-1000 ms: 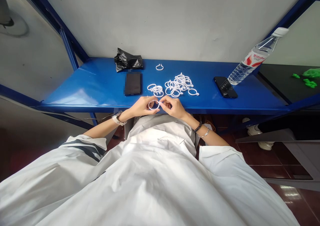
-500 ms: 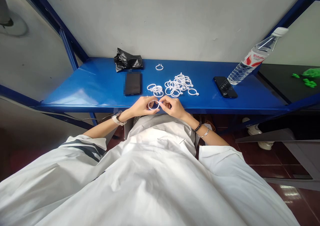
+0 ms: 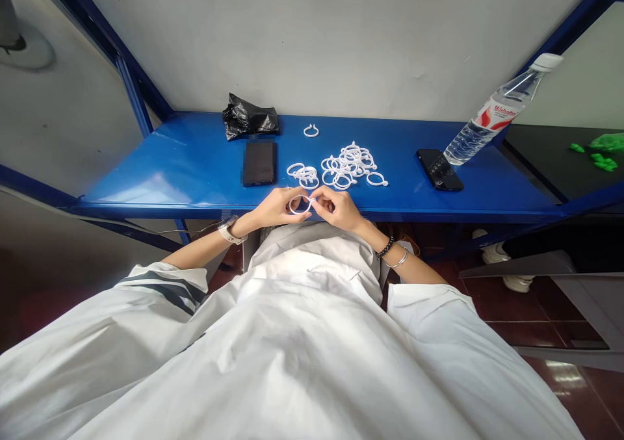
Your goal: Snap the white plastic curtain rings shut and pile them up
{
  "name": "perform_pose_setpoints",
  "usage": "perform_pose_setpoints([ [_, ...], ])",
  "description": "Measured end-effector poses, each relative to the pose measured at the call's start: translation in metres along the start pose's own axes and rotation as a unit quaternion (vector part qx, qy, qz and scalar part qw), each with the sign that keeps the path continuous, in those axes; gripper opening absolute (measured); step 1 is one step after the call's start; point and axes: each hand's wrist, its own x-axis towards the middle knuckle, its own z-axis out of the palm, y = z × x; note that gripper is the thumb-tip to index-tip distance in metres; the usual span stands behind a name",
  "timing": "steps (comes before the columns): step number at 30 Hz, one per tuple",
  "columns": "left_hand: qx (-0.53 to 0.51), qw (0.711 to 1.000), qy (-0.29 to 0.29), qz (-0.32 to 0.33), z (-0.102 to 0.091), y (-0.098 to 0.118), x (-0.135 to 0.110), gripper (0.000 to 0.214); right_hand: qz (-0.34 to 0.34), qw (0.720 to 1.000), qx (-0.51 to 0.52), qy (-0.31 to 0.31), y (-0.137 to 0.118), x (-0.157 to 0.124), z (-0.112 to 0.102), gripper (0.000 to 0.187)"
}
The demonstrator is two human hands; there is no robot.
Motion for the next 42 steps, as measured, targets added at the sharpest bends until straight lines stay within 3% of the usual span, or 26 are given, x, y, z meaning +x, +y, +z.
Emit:
perform_pose_setpoints([
  [12,0.0,1.0,0.004,0.0,0.0019,-0.0011,-0.0002,0.039,0.006,1.0,0.008,0.002,-0.0024,0.0003,-0.0011,0.011],
  [26,-0.033,0.999,0.023,-0.017,0.0026,-0.002,-0.0011,0.048,0.017,0.999,-0.005,0.04,-0.001,-0.0003,0.002,0.02],
  [42,-0.052,0.998,0.017,-0.029,0.0016,-0.001,-0.002,0.047,0.02,0.999,0.016,0.019,-0.0025,-0.0004,0.001,0.026],
])
